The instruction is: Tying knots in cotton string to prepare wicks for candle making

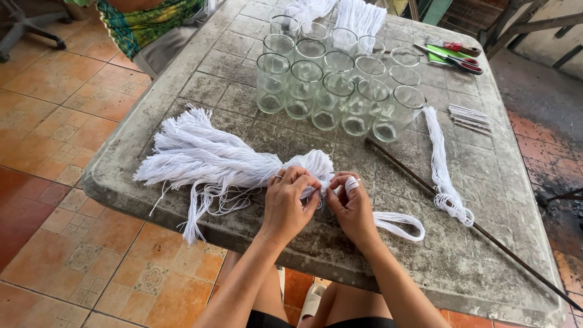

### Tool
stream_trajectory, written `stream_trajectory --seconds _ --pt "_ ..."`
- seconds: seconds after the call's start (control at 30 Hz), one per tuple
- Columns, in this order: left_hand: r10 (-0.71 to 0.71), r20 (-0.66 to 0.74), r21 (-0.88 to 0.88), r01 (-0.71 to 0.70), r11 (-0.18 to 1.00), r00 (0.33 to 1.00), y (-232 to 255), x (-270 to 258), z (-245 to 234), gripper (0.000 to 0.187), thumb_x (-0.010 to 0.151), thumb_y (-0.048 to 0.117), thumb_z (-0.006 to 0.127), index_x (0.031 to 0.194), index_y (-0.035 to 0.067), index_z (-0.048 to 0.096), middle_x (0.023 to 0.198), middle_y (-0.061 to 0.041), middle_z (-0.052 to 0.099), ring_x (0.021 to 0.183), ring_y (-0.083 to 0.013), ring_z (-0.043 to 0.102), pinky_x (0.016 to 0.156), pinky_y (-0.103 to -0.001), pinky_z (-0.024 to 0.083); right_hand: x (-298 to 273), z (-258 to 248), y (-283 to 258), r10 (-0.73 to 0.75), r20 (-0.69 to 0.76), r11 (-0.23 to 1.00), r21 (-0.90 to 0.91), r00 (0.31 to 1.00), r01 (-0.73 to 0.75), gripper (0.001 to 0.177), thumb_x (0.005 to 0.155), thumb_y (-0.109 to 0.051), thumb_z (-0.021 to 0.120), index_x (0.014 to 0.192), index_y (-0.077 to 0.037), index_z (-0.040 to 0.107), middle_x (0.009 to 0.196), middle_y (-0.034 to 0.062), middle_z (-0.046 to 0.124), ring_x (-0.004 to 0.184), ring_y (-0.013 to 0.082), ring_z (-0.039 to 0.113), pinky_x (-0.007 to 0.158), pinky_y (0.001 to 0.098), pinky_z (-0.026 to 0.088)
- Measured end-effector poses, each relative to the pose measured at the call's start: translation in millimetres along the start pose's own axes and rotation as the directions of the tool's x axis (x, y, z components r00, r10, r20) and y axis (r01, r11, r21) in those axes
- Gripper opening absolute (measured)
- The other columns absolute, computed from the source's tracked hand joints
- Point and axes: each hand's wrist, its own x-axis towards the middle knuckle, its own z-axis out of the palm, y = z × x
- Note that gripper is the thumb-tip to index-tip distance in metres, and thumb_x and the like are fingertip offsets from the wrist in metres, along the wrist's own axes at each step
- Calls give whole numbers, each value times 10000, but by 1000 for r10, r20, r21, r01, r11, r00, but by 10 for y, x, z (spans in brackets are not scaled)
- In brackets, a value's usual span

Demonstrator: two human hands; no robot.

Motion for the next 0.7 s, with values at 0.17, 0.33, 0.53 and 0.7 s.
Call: stream_trajectory --seconds 0.17,0.33,0.53,0.7 --pt "-22 -22 44 23 999 1000 -29 -4 -5 136 734 202 773 831 242 687 901 39 628 895 -240 649 771 -355 473 126 11 -5 7 53 989 145 999 -15 85 969 -105 697 946 -57 631 936 111 711 693 137 621 659 283 528" --pt "-59 4 101 58 993 998 -104 -41 83 122 776 228 757 874 252 686 928 46 641 913 -231 646 771 -362 474 178 -30 66 26 31 971 236 999 -33 95 954 -55 705 945 -24 617 956 145 709 783 142 642 720 275 530" --pt "-80 323 123 42 991 943 177 54 -76 389 886 180 623 1271 144 580 1338 -99 525 1271 -308 449 1030 -491 291 125 -35 -51 122 19 905 408 992 -119 141 911 2 719 951 -44 592 937 124 706 736 108 612 649 224 472" --pt "-108 632 291 -106 951 767 224 50 -26 608 1030 271 411 1576 16 331 1665 -197 281 1567 -357 151 1249 -534 -25 163 -335 94 277 71 718 648 958 -255 162 912 -88 684 999 -145 560 896 49 680 565 14 407 509 184 319"
